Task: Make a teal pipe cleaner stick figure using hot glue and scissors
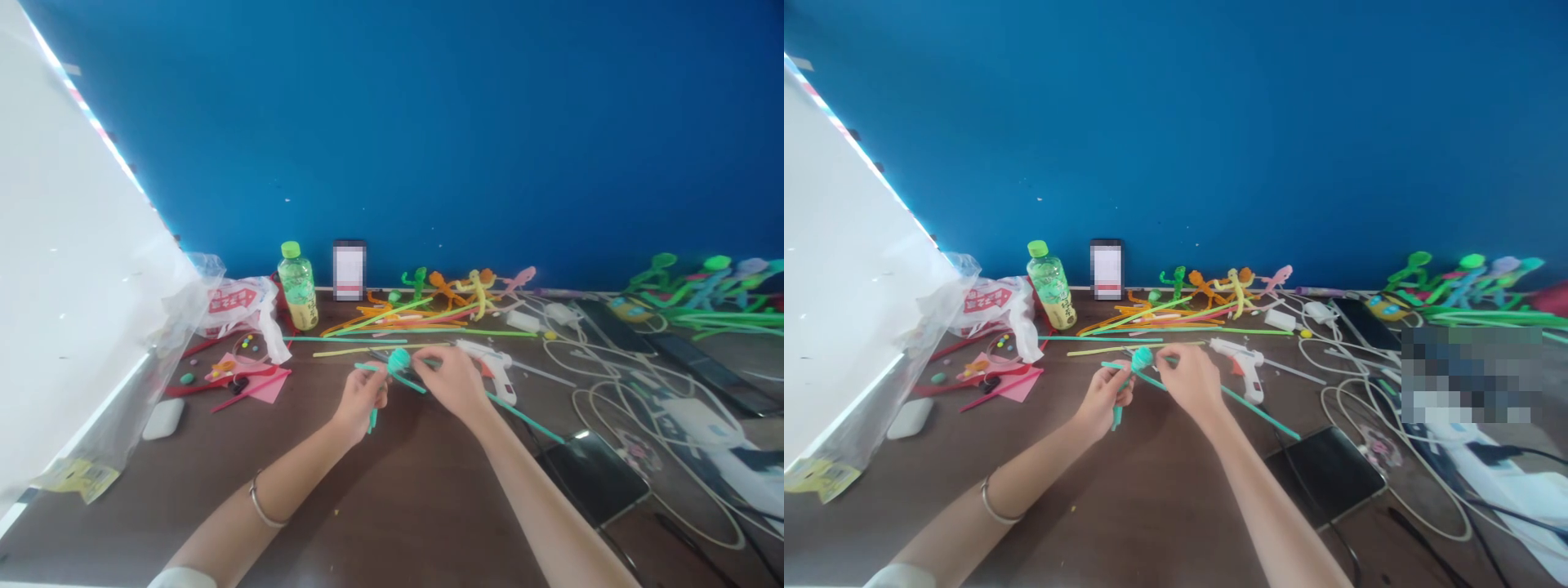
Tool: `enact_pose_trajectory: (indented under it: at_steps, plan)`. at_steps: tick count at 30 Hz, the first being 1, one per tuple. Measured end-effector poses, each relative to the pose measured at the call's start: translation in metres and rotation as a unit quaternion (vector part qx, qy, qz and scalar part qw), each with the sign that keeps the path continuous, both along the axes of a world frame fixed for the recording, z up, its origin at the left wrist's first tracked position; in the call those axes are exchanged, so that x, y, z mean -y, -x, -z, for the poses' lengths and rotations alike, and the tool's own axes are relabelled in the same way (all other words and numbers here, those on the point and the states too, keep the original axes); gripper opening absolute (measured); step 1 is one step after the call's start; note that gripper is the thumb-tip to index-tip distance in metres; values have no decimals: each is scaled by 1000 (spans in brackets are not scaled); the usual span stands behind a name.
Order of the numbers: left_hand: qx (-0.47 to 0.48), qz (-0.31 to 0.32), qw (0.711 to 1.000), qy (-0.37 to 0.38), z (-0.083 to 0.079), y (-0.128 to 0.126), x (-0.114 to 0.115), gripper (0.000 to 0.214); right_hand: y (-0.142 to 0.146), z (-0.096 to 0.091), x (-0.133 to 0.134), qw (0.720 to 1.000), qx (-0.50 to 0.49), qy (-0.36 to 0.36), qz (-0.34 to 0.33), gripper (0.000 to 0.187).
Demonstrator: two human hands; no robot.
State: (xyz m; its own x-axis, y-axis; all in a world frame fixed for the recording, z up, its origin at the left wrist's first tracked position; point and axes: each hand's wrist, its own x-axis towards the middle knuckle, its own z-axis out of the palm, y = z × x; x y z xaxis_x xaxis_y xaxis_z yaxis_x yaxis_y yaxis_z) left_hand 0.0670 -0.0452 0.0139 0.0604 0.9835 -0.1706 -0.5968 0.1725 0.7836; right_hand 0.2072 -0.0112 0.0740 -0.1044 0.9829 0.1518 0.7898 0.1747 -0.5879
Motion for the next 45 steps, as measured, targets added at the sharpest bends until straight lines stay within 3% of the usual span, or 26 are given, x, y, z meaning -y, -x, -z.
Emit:
enact_pose_trajectory:
  at_steps: [4,7,10,13,19,27,35,40,45]
  plan:
    - [-51,-90,995,2,1,-3,1,38,15,1,11,997,-40,-2,65,12]
    - [-59,-123,991,11,3,-4,1,40,25,10,18,989,-135,20,53,15]
    - [-52,-140,989,13,5,-4,1,40,32,21,23,972,-227,48,26,18]
    - [-22,-121,992,-1,5,-5,2,37,34,27,23,967,-251,25,29,20]
    - [23,-42,999,-16,0,-2,4,36,23,24,15,988,-151,-15,32,14]
    - [-87,-105,990,-34,7,-3,-1,34,22,16,20,991,-126,-43,8,13]
    - [-14,-109,994,-20,8,-1,-2,33,31,28,38,973,-172,-133,-78,11]
    - [14,-101,995,-17,6,0,-1,30,30,37,40,958,-59,-232,-160,19]
    - [72,-38,996,25,5,2,-1,30,19,45,35,924,50,-308,-222,28]
